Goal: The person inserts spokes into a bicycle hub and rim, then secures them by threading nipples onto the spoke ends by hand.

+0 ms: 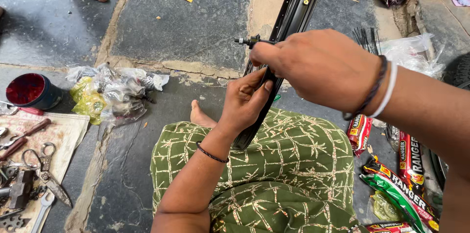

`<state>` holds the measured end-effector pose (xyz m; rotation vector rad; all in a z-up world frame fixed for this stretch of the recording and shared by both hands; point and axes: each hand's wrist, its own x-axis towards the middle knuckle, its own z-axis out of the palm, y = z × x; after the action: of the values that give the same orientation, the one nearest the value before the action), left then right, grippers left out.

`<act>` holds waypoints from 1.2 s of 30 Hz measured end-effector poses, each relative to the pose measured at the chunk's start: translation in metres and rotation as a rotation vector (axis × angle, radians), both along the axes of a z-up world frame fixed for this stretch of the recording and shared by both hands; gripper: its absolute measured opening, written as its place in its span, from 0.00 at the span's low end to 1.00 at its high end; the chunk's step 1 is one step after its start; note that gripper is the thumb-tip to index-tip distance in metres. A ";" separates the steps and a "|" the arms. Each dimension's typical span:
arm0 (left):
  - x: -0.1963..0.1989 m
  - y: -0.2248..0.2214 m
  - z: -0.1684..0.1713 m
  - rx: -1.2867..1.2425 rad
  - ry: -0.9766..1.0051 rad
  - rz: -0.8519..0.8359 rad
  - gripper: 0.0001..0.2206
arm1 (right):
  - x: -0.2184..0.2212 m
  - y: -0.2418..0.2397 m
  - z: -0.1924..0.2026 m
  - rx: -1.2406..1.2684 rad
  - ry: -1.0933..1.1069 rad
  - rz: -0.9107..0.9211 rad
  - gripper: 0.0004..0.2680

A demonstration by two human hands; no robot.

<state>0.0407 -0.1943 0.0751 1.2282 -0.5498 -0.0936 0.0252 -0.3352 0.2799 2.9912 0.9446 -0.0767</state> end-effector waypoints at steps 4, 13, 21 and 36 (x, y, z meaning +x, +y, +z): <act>0.003 0.000 -0.010 -0.037 -0.023 -0.013 0.08 | -0.003 0.010 -0.001 -0.091 -0.127 0.085 0.06; 0.010 0.003 -0.033 0.058 -0.030 0.052 0.09 | -0.020 0.028 -0.016 -0.225 -0.279 0.079 0.05; 0.004 0.006 0.000 0.022 -0.025 0.031 0.07 | 0.002 0.015 0.003 -0.097 -0.086 0.123 0.08; 0.016 0.007 -0.033 0.019 -0.135 0.142 0.08 | -0.024 0.043 -0.036 -0.453 -0.581 0.193 0.07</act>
<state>0.0566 -0.1869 0.0419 1.2949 -0.5776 0.1047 0.0015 -0.2921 0.2436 2.2910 0.9640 0.4802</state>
